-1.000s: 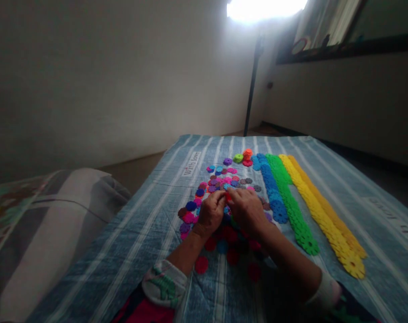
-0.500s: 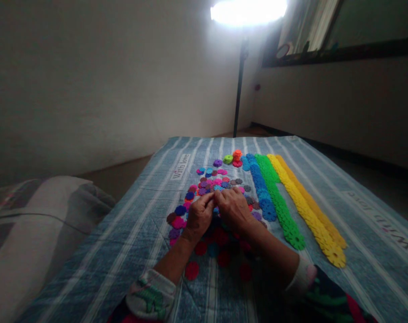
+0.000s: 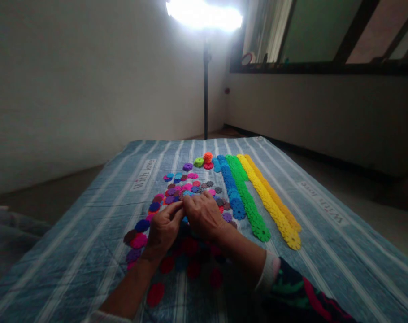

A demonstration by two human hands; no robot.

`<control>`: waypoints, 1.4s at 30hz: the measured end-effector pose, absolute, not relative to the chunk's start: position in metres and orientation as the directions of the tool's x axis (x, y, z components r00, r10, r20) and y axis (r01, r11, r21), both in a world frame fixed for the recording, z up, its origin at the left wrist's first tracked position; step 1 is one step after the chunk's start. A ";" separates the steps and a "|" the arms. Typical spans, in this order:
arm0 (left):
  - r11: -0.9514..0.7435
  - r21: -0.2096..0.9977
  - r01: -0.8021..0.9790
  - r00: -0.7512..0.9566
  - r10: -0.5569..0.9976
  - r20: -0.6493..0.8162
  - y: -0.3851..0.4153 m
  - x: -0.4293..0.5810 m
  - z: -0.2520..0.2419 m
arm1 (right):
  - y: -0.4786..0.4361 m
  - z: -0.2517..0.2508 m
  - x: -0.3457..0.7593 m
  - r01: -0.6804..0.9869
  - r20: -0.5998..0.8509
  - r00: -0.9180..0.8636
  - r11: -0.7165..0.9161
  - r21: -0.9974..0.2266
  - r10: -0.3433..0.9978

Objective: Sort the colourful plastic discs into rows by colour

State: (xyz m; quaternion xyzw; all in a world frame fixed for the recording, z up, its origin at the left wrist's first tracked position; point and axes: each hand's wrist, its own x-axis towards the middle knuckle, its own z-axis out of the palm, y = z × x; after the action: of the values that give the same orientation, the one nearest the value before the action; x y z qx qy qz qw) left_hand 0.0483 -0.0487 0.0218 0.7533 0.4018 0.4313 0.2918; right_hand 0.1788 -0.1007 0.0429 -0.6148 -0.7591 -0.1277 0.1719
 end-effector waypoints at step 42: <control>-0.810 0.137 0.570 0.416 0.428 0.802 -0.021 0.031 0.003 | -0.309 0.012 0.383 0.887 0.190 0.405 -0.333 -0.321 0.894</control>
State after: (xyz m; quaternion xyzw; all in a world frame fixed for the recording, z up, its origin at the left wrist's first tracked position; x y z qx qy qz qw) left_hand 0.0312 -0.0212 0.0028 0.8378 0.2980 0.4507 -0.0787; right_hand 0.3827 -0.3088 0.0124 -0.8163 -0.5454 0.0104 0.1898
